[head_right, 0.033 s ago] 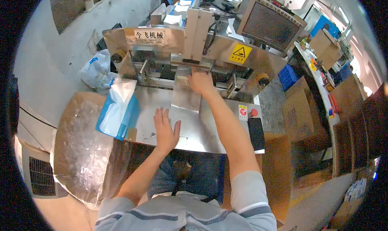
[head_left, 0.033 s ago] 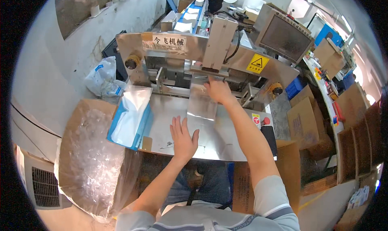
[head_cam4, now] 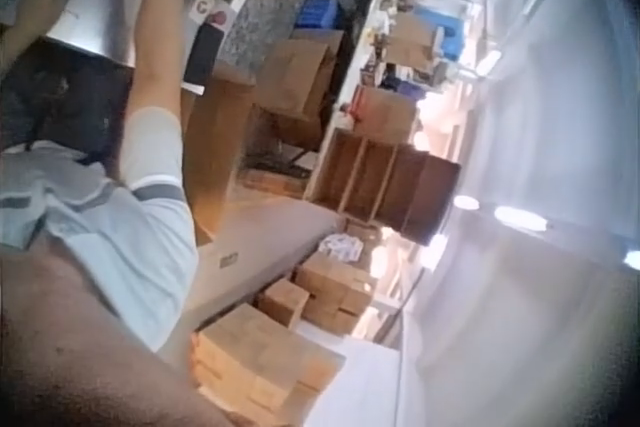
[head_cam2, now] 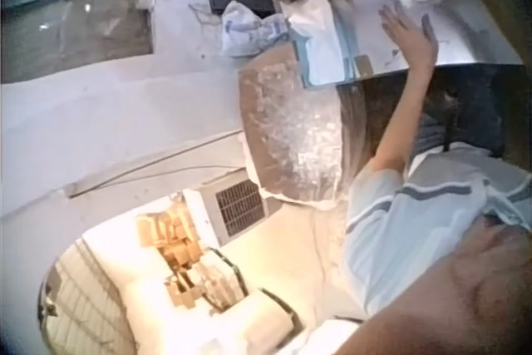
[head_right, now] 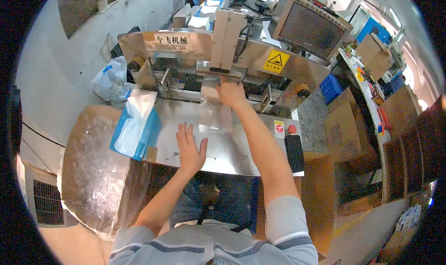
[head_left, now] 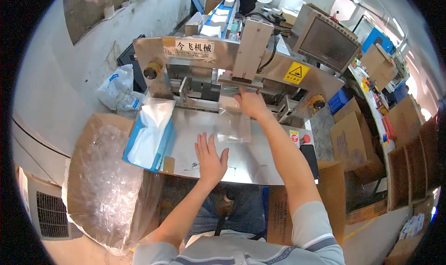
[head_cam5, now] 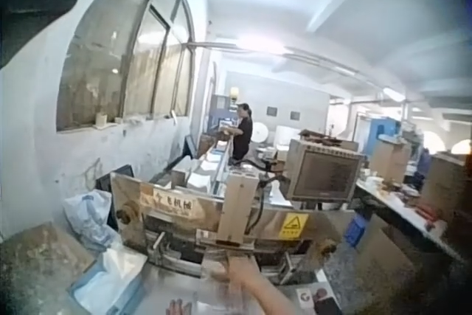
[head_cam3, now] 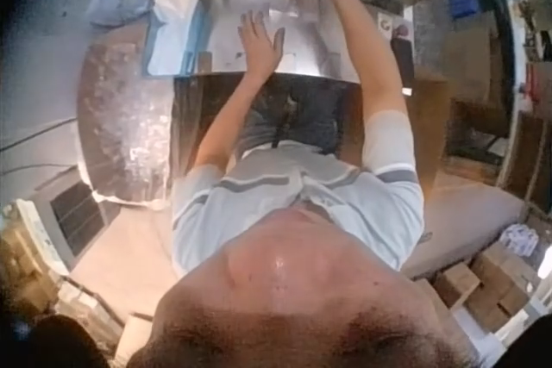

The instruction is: Package small white boxes into plastic bags using a heat sealer and organize them into a larger shipping carton.

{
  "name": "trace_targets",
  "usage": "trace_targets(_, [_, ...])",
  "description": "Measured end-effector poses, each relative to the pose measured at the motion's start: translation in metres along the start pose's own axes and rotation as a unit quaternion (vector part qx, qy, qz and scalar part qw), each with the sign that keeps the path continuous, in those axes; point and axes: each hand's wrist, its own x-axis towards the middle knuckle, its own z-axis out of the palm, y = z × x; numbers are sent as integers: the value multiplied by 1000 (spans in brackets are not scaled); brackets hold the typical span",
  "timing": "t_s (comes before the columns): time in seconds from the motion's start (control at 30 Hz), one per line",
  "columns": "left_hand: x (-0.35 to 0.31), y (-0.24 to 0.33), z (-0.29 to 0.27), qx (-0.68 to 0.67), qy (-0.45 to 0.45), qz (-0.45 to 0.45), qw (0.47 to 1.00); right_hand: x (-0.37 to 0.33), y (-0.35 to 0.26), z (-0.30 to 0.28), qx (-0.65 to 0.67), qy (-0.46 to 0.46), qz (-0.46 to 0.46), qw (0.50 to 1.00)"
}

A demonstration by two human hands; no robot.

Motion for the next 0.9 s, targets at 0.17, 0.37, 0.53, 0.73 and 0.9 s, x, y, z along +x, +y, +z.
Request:
trace_targets(0.17, [0,-2,0,-10,3,-10,1000,6,4,-3,-4,-33,2,999])
trace_targets(0.37, [-1,-3,0,-13,3,-3,1000,-25,20,4,120,79,-14,990])
trace_targets(0.53, [-1,-3,-2,-16,1,-4,1000,-100,24,7,410,83,50,907])
trace_targets(0.73, [0,-3,-1,-16,-22,-8,1000,-147,37,50,481,73,85,870])
trace_targets(0.9, [8,-10,7,-61,-8,-23,998,-155,31,55,521,52,114,844])
